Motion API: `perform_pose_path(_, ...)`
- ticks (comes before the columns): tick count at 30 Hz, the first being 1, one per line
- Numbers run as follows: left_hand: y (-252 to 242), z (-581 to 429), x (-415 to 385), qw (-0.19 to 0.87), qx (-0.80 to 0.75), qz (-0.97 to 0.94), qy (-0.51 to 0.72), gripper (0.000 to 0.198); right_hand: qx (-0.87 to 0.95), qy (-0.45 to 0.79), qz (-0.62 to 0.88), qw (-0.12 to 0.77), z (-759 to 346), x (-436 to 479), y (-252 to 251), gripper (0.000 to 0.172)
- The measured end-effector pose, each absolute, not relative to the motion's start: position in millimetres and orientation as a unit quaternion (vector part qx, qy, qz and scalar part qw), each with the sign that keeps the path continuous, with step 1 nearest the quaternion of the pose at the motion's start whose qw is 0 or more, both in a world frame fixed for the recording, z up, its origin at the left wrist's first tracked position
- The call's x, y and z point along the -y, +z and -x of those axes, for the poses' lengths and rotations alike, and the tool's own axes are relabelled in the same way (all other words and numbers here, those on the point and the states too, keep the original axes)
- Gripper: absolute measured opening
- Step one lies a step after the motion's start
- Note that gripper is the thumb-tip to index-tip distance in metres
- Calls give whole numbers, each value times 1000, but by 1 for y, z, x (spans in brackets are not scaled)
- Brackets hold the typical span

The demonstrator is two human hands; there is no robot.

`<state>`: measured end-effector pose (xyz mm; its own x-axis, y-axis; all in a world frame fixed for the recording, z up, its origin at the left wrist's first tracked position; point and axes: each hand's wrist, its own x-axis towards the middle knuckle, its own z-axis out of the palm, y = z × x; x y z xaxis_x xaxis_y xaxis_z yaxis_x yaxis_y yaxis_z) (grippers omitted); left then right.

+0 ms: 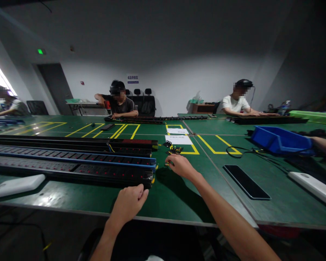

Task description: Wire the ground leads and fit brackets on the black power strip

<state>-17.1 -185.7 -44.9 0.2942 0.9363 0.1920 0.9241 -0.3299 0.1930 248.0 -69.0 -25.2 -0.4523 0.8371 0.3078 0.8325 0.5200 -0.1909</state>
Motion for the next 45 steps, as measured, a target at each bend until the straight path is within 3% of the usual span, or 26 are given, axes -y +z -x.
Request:
perform_pose_path(24, -46, 17, 185, 19, -577, -805, 138, 33, 864, 25, 497, 81, -243, 73, -28, 20)
perform_pose_path(45, -46, 17, 187, 23, -576, -804, 144, 33, 861, 36, 500, 83, -243, 75, -25, 18)
